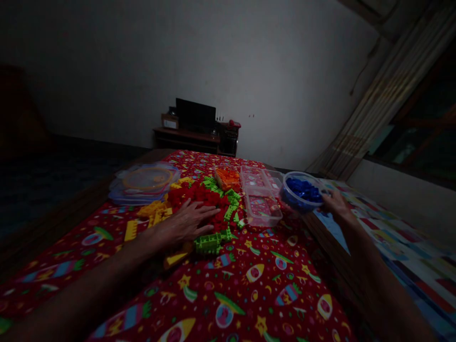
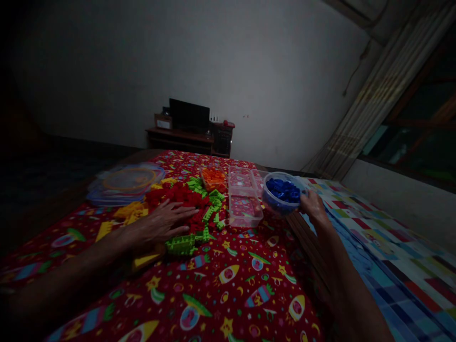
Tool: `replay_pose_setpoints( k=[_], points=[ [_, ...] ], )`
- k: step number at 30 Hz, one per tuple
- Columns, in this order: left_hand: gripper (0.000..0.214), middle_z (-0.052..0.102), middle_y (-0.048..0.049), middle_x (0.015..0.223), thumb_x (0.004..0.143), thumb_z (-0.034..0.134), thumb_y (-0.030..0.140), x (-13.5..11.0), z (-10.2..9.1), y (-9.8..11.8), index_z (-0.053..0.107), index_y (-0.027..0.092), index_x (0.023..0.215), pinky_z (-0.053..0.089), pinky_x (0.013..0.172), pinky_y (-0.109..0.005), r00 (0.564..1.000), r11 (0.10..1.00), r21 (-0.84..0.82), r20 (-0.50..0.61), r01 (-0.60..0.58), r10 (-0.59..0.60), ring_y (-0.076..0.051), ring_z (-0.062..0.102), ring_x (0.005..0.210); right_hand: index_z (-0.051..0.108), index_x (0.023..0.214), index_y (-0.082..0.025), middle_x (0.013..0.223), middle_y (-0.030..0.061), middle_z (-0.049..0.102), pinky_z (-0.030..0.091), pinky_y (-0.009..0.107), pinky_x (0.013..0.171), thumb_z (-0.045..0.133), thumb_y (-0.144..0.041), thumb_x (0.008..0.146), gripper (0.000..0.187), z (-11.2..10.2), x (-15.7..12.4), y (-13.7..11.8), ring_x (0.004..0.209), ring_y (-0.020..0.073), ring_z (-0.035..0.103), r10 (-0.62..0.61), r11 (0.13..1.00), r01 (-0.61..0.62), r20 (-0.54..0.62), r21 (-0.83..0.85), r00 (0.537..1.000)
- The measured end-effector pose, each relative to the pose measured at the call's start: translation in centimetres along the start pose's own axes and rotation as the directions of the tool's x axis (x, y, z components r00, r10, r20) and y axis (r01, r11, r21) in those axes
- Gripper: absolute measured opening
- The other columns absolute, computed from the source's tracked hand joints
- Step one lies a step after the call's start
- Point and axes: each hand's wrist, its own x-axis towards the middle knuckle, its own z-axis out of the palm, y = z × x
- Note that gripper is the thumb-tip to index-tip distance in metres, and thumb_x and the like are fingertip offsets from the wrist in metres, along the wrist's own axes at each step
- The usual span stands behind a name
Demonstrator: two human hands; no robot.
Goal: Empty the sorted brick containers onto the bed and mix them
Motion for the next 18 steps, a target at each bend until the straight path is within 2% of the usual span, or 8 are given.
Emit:
replay_pose_setpoints(
  k=[2,5,9,13,15,18],
  points=[
    [0.051,0.048,-0.0022,0.142,0.093,0.034,0.054,-0.4,0.0,-0.2,0.036,0.038,0.141,0.022,0.108,-0.049,0.999,0.999,0.024,-0.029,-0.021,0.022,-0.025,0.048,0.122,0.063,0.088,-0.012,0.051,0.0027,0.056,0.039,0.023,0.044,0.044,-0.033,0.082,0.029,-0.4,1.2,-2.3,0.042,0.0128,0.050,-0.025,0.997,0.022,0.048,0.076,0.999],
    [0.046,0.049,-0.0010,0.142,0.095,0.032,0.050,-1.0,0.0,-0.8,0.040,0.038,0.139,0.026,0.106,-0.044,0.999,0.998,0.060,-0.037,-0.026,0.028,-0.023,0.051,0.118,0.061,0.098,-0.011,0.055,0.0010,0.057,0.040,0.021,0.047,0.042,-0.028,0.083,0.029,0.5,1.9,-7.2,0.045,0.0112,0.051,-0.194,0.974,0.179,0.112,0.138,0.975],
    [0.043,0.054,-0.0008,0.137,0.096,0.032,0.046,-2.0,-0.1,-1.4,0.046,0.036,0.136,0.031,0.100,-0.040,0.998,0.995,0.101,-0.055,0.025,-0.020,-0.023,0.053,0.114,0.057,0.106,-0.010,0.064,0.0040,0.061,0.044,0.022,0.055,0.037,-0.015,0.083,0.031,4.1,2.0,-14.6,0.055,0.0135,0.057,-0.318,0.944,0.331,0.244,-0.015,0.916],
    [0.043,0.054,-0.0014,0.138,0.097,0.032,0.043,-3.1,-0.7,-1.4,0.044,0.035,0.138,0.037,0.094,-0.038,0.996,0.987,0.143,-0.061,0.068,-0.060,-0.024,0.053,0.115,0.054,0.112,-0.009,0.088,0.0139,0.067,0.045,0.027,0.065,0.036,-0.015,0.087,0.031,8.1,1.8,-20.2,0.074,0.0199,0.063,-0.469,0.808,0.544,0.313,-0.224,0.826],
    [0.043,0.051,-0.0020,0.140,0.097,0.032,0.042,-3.5,-1.0,-1.4,0.044,0.034,0.138,0.038,0.096,-0.038,0.994,0.987,0.137,-0.083,0.079,-0.068,-0.023,0.052,0.117,0.051,0.117,-0.008,0.093,0.0165,0.067,0.045,0.030,0.070,0.032,-0.013,0.090,0.033,9.5,1.3,-22.0,0.081,0.0228,0.064,-0.525,0.725,0.614,0.326,-0.314,0.786],
    [0.043,0.054,-0.0037,0.137,0.097,0.030,0.040,-3.9,-1.3,-1.8,0.049,0.030,0.134,0.040,0.099,-0.038,0.990,0.993,0.084,-0.126,0.077,-0.066,-0.021,0.053,0.118,0.044,0.125,-0.006,0.092,0.0167,0.067,0.046,0.033,0.071,0.027,-0.012,0.092,0.038,11.0,0.3,-23.8,0.082,0.0246,0.064,-0.585,0.618,0.701,0.387,-0.356,0.713]
  ],
)
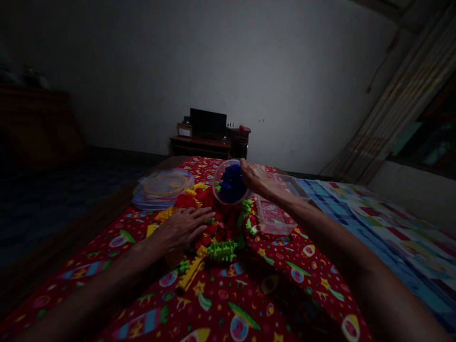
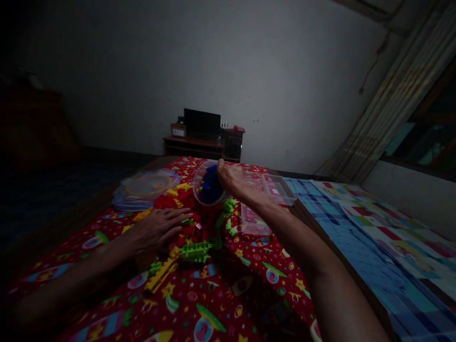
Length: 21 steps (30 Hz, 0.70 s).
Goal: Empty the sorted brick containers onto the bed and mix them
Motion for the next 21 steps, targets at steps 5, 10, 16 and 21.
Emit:
replay_pose_setpoints(
  k=[5,10,16,21],
  points=[
    [0.044,0.067,-0.0061,0.118,0.097,0.028,0.037,0.6,0.1,-1.2,0.067,0.022,0.112,0.042,0.102,-0.042,0.989,0.994,-0.110,-0.146,0.020,-0.036,-0.022,0.054,0.118,0.035,0.138,-0.005,0.101,0.0202,0.065,0.046,0.036,0.077,0.023,-0.005,0.090,0.049,0.6,0.5,-3.0,0.090,0.0246,0.062,-0.155,0.980,0.155,0.014,-0.125,0.988],
    [0.042,0.059,-0.0099,0.126,0.096,0.029,0.032,2.6,-0.1,-1.2,0.061,0.017,0.118,0.037,0.108,-0.046,0.962,0.991,-0.130,-0.268,0.025,-0.059,-0.024,0.043,0.128,0.030,0.142,-0.003,0.111,0.0278,0.059,0.047,0.043,0.077,0.023,-0.005,0.089,0.053,2.3,1.3,-5.2,0.099,0.0310,0.060,-0.219,0.967,0.199,-0.117,-0.162,0.969],
    [0.040,0.045,-0.0096,0.139,0.095,0.034,0.032,5.8,0.3,-0.2,0.051,0.021,0.129,0.032,0.109,-0.048,0.957,0.996,-0.076,-0.283,0.038,-0.058,-0.027,0.038,0.128,0.026,0.146,-0.009,0.132,0.0290,0.049,0.048,0.047,0.080,0.025,-0.008,0.089,0.057,3.4,1.9,-6.2,0.107,0.0324,0.057,-0.289,0.956,0.279,-0.124,-0.090,0.949],
    [0.041,0.044,-0.0133,0.139,0.092,0.041,0.034,7.7,1.7,-0.7,0.048,0.018,0.129,0.031,0.106,-0.054,0.947,0.997,-0.058,-0.313,0.052,-0.068,-0.032,0.037,0.127,0.022,0.148,-0.017,0.139,0.0226,0.046,0.048,0.044,0.083,0.023,-0.005,0.088,0.061,3.2,1.1,-6.5,0.109,0.0300,0.058,-0.353,0.936,0.350,-0.092,-0.048,0.931]
  ],
)
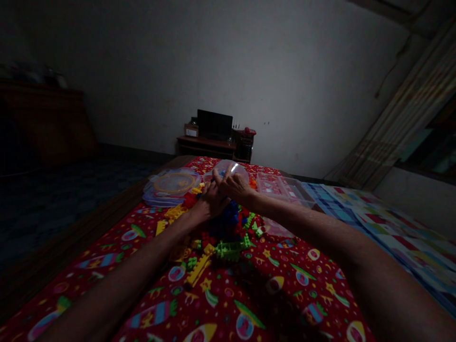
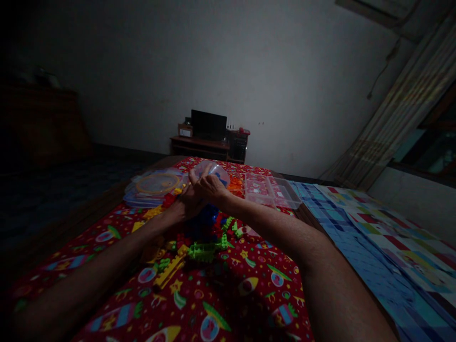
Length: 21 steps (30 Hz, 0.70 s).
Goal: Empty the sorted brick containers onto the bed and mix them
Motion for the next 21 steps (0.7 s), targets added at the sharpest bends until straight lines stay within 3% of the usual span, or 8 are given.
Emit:
replay_pose_setpoints(
  k=[3,12,17,21],
  points=[
    [0.040,0.043,-0.0126,0.139,0.092,0.043,0.036,-0.5,0.1,0.0,0.049,0.019,0.127,0.033,0.106,-0.053,1.000,1.000,-0.002,0.005,-0.005,0.005,-0.031,0.038,0.126,0.020,0.149,-0.021,0.142,0.0204,0.044,0.049,0.041,0.081,0.020,-0.004,0.089,0.062,-0.2,-0.5,0.1,0.104,0.0268,0.060,-0.011,1.000,0.011,-0.008,-0.020,1.000],
    [0.032,0.051,-0.0101,0.124,0.095,0.038,0.033,-4.0,-1.4,1.2,0.057,0.020,0.117,0.040,0.105,-0.045,0.998,1.000,0.017,0.051,0.021,-0.022,-0.026,0.046,0.121,0.021,0.146,-0.013,0.139,0.0326,0.039,0.051,0.033,0.063,0.022,-0.012,0.094,0.053,-1.4,0.2,1.0,0.083,0.0255,0.067,0.005,0.971,-0.019,-0.058,-0.239,0.998],
    [0.033,0.055,-0.0133,0.119,0.096,0.033,0.031,-2.4,-3.0,1.9,0.060,0.015,0.107,0.045,0.097,-0.040,0.994,0.992,0.060,-0.012,0.113,-0.113,-0.025,0.053,0.112,0.022,0.147,-0.014,0.142,0.0311,0.036,0.050,0.037,0.065,0.022,-0.008,0.091,0.056,-1.7,0.6,1.2,0.082,0.0273,0.067,-0.039,0.975,0.030,-0.037,-0.221,0.999],
    [0.032,0.057,-0.0096,0.124,0.096,0.035,0.031,0.3,-2.6,1.4,0.059,0.020,0.114,0.040,0.101,-0.042,0.995,0.987,0.134,0.020,0.092,-0.095,-0.025,0.050,0.117,0.021,0.147,-0.014,0.144,0.0302,0.034,0.049,0.038,0.065,0.021,-0.005,0.089,0.059,-1.8,1.0,0.9,0.082,0.0267,0.065,-0.046,0.975,0.036,-0.044,-0.221,0.998]
  ],
)
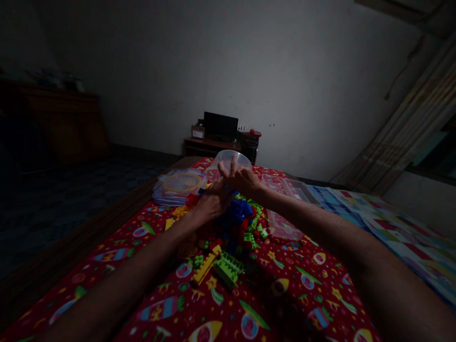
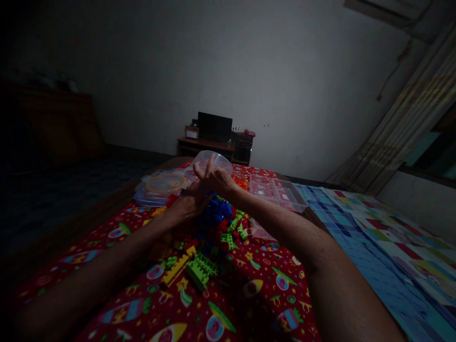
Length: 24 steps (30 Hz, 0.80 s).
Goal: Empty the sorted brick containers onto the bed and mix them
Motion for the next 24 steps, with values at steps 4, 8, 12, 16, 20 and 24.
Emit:
replay_pose_setpoints(
  k=[4,8,12,16,20,24],
  points=[
    [0.031,0.059,-0.0065,0.125,0.095,0.036,0.027,1.4,1.7,-0.2,0.057,0.023,0.118,0.035,0.103,-0.044,0.998,0.998,0.063,0.056,0.012,-0.015,-0.024,0.049,0.119,0.020,0.148,-0.019,0.143,0.0260,0.039,0.048,0.037,0.068,0.025,-0.005,0.088,0.062,-0.1,0.0,-0.1,0.081,0.0242,0.064,-0.001,1.000,0.001,0.025,0.005,1.000],
    [0.035,0.058,-0.0077,0.128,0.097,0.032,0.030,0.2,2.5,-0.3,0.054,0.023,0.124,0.036,0.102,-0.043,0.996,0.995,0.080,0.073,-0.062,0.056,-0.023,0.048,0.121,0.019,0.149,-0.020,0.140,0.0249,0.044,0.048,0.037,0.072,0.030,-0.010,0.090,0.060,0.1,-0.3,0.6,0.088,0.0252,0.064,0.019,1.000,-0.020,0.052,0.012,0.998],
    [0.038,0.058,-0.0037,0.130,0.098,0.031,0.029,-1.6,2.1,-0.2,0.052,0.027,0.129,0.036,0.103,-0.039,0.986,0.994,0.041,0.132,-0.104,0.097,-0.021,0.047,0.123,0.019,0.149,-0.018,0.141,0.0281,0.041,0.049,0.037,0.068,0.023,-0.011,0.091,0.058,0.3,-0.2,1.6,0.086,0.0255,0.064,0.111,0.994,-0.110,0.016,-0.014,0.994],
    [0.038,0.058,-0.0023,0.131,0.097,0.033,0.029,-2.7,1.8,0.0,0.050,0.027,0.131,0.031,0.108,-0.041,0.988,0.998,0.008,0.140,-0.059,0.057,-0.021,0.044,0.127,0.019,0.149,-0.014,0.140,0.0316,0.039,0.050,0.037,0.066,0.021,-0.011,0.092,0.058,0.0,0.4,2.1,0.084,0.0256,0.065,0.168,0.985,-0.170,-0.054,-0.024,0.984],
    [0.039,0.060,-0.0042,0.129,0.098,0.031,0.030,-2.7,1.4,0.2,0.050,0.024,0.131,0.032,0.109,-0.038,0.994,0.999,-0.051,0.103,-0.013,0.018,-0.018,0.050,0.121,0.013,0.150,-0.013,0.132,0.0322,0.047,0.051,0.036,0.066,0.019,-0.013,0.093,0.057,-1.2,0.5,2.8,0.086,0.0258,0.066,0.284,0.959,-0.284,-0.095,0.008,0.954],
    [0.043,0.060,-0.0070,0.128,0.099,0.025,0.031,-2.8,0.9,0.1,0.049,0.019,0.132,0.033,0.109,-0.040,0.992,0.998,-0.063,0.120,-0.026,0.033,-0.018,0.051,0.121,0.009,0.150,-0.008,0.108,0.0255,0.063,0.049,0.035,0.067,0.023,-0.011,0.092,0.060,-2.7,-1.5,5.4,0.081,0.0241,0.064,0.537,0.842,-0.529,-0.075,0.109,0.840]
  ],
)
